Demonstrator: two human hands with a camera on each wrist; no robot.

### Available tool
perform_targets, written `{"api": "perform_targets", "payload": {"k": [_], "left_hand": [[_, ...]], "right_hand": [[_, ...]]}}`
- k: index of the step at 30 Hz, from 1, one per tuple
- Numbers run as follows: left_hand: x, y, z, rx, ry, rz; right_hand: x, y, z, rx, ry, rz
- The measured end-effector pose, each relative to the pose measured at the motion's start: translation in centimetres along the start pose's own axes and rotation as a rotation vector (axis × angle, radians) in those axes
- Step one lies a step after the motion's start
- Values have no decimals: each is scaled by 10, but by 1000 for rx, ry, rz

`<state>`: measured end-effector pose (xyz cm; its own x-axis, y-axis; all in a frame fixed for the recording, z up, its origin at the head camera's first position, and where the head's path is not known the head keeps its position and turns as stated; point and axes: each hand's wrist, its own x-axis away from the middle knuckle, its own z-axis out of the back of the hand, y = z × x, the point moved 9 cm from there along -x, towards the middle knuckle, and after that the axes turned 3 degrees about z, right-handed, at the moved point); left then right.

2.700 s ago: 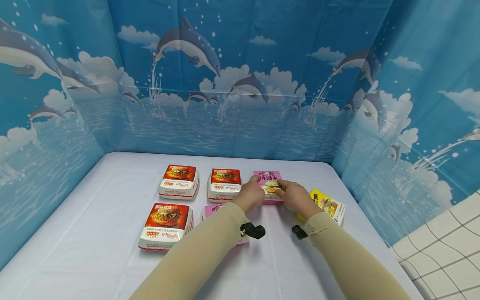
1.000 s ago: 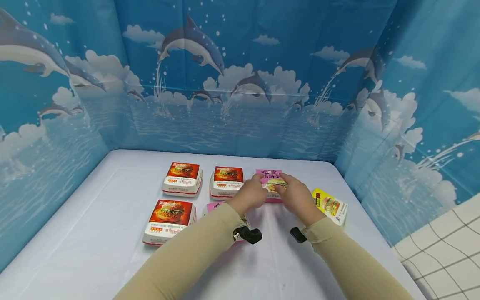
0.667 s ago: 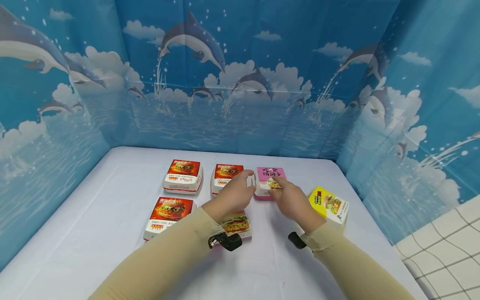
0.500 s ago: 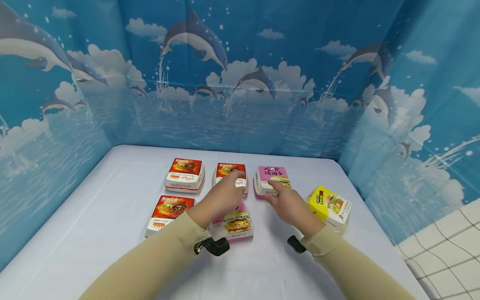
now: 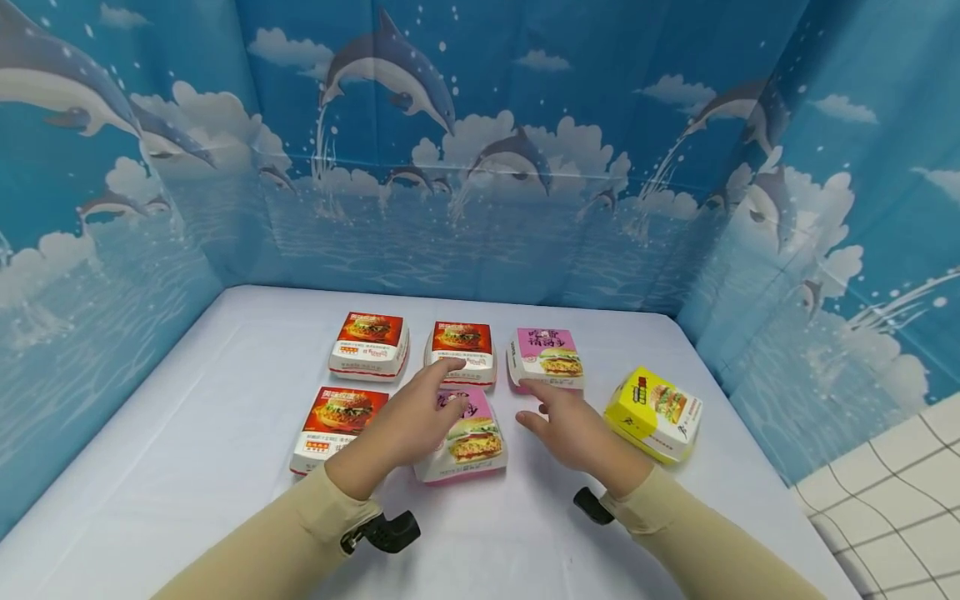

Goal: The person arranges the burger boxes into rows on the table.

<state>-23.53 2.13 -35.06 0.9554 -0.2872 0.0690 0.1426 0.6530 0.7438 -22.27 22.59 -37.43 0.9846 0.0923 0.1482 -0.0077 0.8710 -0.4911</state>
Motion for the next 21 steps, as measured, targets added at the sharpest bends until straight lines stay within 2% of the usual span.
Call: {"api": "perform_targets", "payload": {"k": [8,12,21], "left_hand": [[9,9,-14,49,-46,-48],[7,13,-23,58,-79,-63],[-5,26,-49,41,-134,-78]], "right_hand": [[15,15,5,9,26,12],[19,24,14,8,57,22],[30,50,35,38,83,-20]]}}
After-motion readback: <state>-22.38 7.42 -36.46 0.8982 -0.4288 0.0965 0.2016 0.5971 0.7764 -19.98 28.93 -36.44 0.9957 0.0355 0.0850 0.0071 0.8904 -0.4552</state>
